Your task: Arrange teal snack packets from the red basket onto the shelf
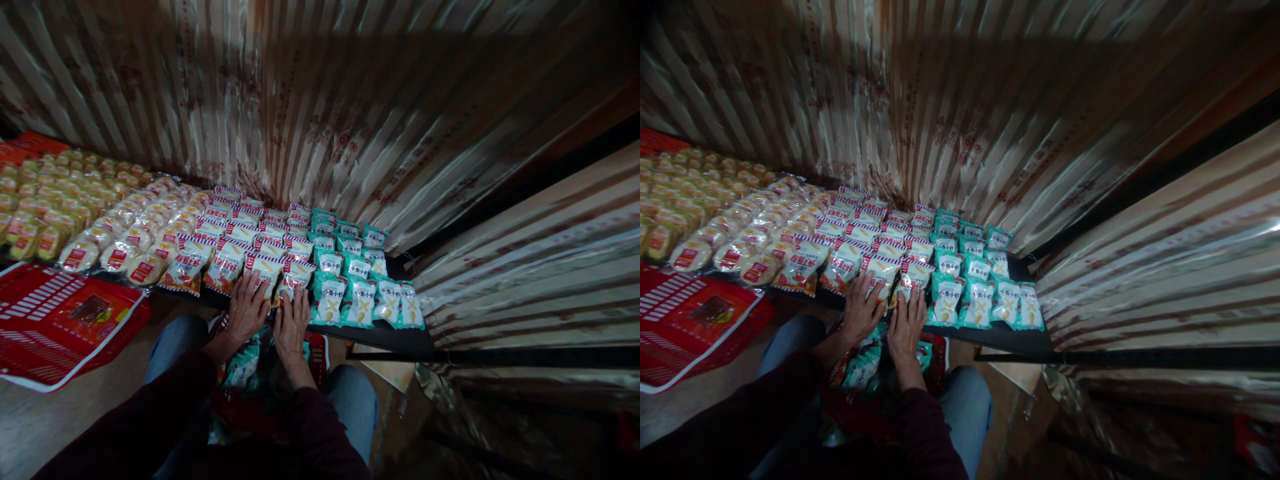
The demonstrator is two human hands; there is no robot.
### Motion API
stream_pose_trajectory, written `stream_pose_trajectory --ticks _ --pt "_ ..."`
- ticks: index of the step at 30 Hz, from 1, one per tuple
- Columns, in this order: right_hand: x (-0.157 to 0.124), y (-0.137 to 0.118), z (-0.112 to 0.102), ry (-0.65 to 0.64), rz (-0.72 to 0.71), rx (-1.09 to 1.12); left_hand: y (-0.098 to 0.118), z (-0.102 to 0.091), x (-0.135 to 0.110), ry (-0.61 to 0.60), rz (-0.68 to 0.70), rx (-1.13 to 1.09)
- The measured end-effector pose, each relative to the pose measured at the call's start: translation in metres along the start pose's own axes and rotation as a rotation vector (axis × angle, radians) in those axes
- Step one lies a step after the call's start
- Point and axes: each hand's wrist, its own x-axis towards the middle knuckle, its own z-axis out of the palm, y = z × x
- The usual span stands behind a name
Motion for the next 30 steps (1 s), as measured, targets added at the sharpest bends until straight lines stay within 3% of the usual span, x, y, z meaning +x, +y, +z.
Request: stream_pose_trajectory --ticks 30 --pt "0.011 0.003 -0.004 -0.051 -0.076 -0.064 0.009 0.002 0.013 -0.019 -0.002 0.162"
